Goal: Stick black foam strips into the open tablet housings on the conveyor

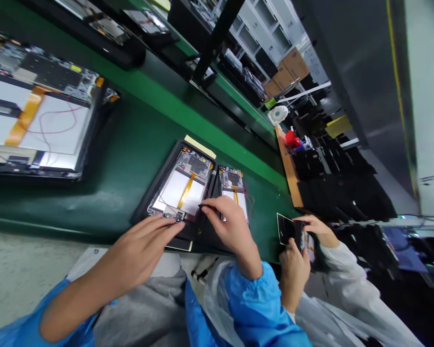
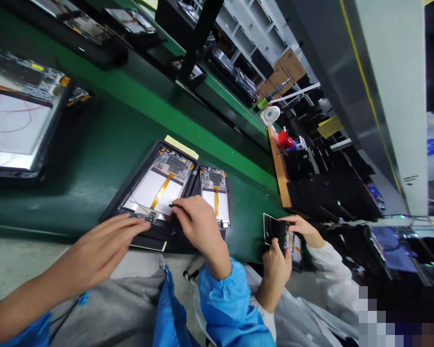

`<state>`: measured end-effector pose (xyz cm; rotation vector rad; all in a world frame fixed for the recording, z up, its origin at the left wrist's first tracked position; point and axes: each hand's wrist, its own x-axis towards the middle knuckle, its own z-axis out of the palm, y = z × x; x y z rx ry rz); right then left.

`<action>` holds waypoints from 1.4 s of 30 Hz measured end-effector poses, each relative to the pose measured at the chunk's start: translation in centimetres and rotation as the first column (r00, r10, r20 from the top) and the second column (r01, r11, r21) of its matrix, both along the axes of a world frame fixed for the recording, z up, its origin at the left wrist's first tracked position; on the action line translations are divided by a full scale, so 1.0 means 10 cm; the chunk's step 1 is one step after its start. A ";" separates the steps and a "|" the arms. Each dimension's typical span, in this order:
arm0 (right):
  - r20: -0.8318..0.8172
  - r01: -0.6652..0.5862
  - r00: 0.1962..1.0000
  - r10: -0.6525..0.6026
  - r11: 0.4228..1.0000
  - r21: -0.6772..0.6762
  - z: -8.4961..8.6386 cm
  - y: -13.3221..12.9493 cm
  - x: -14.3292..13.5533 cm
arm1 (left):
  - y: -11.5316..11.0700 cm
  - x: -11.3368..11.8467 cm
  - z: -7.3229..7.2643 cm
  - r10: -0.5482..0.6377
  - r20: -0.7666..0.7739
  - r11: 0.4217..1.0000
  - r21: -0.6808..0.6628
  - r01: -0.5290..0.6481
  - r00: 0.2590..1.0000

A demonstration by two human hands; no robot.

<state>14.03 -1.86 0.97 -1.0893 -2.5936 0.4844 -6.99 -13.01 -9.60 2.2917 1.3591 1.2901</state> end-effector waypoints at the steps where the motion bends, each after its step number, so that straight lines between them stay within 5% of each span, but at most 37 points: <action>1: 0.086 -0.037 0.996 0.035 0.999 0.018 0.05 0.02 0.07 | 0.07 0.05 0.01 -0.053 -0.070 0.998 0.018 0.054 0.996; 5: 0.365 -0.171 0.920 0.142 0.984 0.049 0.12 0.05 0.13 | 0.36 0.14 0.08 -0.131 -0.235 0.990 0.019 0.139 0.963; 10: 0.500 -0.341 0.804 0.322 0.938 -0.056 0.09 0.04 -0.05 | 0.51 -0.11 0.11 -0.100 -0.180 0.995 -0.022 0.098 0.979; 21: 0.326 -0.475 0.768 0.551 0.832 -0.288 0.09 0.31 -0.35 | 0.48 -0.18 0.02 -0.122 -0.068 0.985 -0.135 0.112 0.990; 30: 0.284 -0.396 0.840 0.462 0.881 -0.260 0.02 0.27 -0.24 | 0.48 -0.20 0.02 -0.103 -0.070 0.989 -0.112 0.094 0.992; 35: 0.165 -0.316 0.933 0.319 0.948 -0.043 0.12 0.13 -0.08 | 0.48 -0.19 -0.01 -0.090 -0.065 0.991 -0.105 0.083 0.994; 42: 0.403 -0.351 0.844 0.355 0.932 -0.088 -0.04 0.00 -0.03 | 0.47 -0.20 -0.01 -0.092 -0.049 0.983 -0.161 0.083 0.995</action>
